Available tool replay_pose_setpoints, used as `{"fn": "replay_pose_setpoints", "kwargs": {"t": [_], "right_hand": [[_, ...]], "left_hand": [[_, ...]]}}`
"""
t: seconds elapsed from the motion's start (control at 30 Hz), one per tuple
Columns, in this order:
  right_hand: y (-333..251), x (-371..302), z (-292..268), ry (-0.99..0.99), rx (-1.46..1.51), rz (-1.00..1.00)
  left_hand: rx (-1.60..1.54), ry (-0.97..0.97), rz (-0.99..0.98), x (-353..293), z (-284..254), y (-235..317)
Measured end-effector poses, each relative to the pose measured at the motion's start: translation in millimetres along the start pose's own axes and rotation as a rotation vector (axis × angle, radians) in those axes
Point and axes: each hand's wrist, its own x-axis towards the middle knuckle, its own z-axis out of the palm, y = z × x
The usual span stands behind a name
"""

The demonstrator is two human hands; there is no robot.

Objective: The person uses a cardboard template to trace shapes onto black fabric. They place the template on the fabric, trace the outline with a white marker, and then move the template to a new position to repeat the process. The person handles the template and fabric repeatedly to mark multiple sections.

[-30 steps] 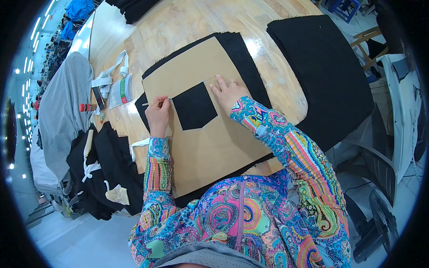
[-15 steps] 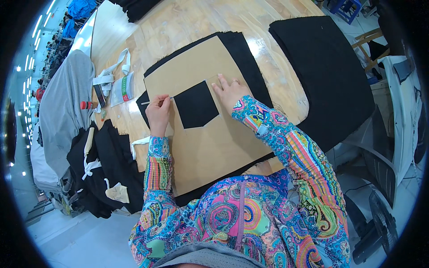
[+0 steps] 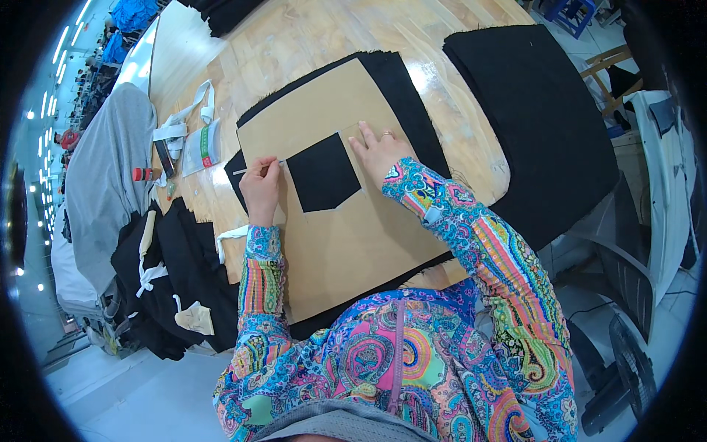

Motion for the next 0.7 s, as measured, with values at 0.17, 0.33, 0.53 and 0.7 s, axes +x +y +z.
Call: {"fn": "replay_pose_setpoints", "kwargs": {"t": [0.17,0.33,0.53,0.7], "right_hand": [[1,0,0,0.005,0.011,0.005],[1,0,1,0.002,0.021,0.007],[1,0,0,-0.005,0.028,0.013],[3,8,13,0.011,-0.024,0.009]], "left_hand": [[-0.012,-0.004,0.007,1,2,4],[0.060,-0.005,0.036,1,2,7],[0.160,-0.046,0.062,-7,-1,9],[0.179,-0.134,0.060,-43,-13,17]]}}
